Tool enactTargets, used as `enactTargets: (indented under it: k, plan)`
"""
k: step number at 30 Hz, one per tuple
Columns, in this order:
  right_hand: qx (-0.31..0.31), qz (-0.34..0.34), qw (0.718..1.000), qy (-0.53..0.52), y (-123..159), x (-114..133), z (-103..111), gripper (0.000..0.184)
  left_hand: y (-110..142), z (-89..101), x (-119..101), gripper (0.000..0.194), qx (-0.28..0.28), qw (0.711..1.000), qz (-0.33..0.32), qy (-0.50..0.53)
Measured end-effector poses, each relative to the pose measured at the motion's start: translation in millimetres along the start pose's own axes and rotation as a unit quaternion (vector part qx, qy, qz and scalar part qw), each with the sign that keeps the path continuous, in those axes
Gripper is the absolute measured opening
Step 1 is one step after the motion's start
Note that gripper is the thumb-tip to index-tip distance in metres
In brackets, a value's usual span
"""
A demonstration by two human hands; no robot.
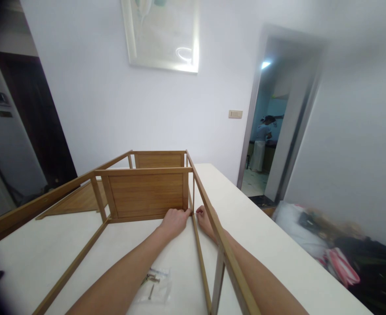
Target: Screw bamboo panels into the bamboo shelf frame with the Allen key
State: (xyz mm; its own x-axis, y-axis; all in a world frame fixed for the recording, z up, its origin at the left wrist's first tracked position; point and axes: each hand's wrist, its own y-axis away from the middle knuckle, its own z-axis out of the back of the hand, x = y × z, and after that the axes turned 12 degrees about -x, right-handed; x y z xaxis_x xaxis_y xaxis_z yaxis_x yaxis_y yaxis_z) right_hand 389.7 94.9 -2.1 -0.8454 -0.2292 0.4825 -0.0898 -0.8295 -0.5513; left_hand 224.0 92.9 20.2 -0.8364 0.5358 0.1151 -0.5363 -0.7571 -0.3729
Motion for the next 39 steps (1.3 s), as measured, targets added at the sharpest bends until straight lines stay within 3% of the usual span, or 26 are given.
enactTargets:
  k: [39]
  plan:
    - [0.021,0.024,0.999,-0.021,-0.9,-0.3,-0.7,0.021,-1.2,-2.6,2.0,0.035,-0.005,1.000,0.017,0.004]
